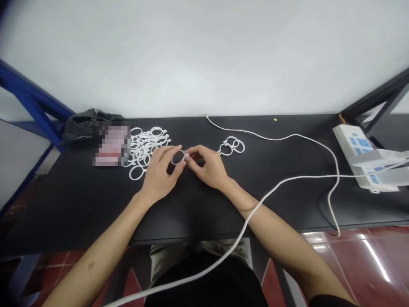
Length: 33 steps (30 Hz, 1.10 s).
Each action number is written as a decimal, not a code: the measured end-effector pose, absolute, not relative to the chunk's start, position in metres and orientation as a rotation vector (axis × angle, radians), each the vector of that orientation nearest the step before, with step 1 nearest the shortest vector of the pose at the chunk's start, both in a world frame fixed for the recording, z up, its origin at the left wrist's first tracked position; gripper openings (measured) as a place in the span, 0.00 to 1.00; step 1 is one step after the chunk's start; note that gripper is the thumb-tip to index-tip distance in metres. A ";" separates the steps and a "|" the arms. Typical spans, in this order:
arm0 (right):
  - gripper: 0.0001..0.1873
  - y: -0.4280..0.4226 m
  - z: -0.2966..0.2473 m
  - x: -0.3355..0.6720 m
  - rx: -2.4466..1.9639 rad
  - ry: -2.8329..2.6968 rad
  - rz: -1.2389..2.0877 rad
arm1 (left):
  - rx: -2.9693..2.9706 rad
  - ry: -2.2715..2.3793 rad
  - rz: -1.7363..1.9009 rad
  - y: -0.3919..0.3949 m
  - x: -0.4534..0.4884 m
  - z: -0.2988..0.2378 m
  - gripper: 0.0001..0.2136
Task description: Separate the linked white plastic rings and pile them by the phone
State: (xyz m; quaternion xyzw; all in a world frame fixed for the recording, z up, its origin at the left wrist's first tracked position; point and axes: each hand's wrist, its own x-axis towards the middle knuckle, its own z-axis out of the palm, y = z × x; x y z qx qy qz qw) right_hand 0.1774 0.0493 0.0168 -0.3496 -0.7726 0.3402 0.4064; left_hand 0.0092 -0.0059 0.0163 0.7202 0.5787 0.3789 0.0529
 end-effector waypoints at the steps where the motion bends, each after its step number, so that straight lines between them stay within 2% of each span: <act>1: 0.07 0.050 0.017 0.178 -0.893 -1.925 0.885 | 2.245 1.747 1.127 -0.006 0.010 0.015 0.17; 7: 0.07 0.053 0.017 0.180 -0.883 -1.918 0.945 | 2.177 1.729 1.103 -0.005 0.009 0.012 0.17; 19: 0.08 0.053 0.019 0.186 -0.737 -2.177 0.735 | 2.102 1.725 0.989 -0.004 0.006 0.014 0.15; 30: 0.07 0.055 0.016 0.184 -0.770 -2.108 0.744 | 2.141 1.754 1.026 -0.005 0.008 0.012 0.17; 33: 0.10 0.057 0.013 0.184 -0.868 -2.125 0.647 | 2.186 1.879 1.041 -0.004 0.005 0.012 0.17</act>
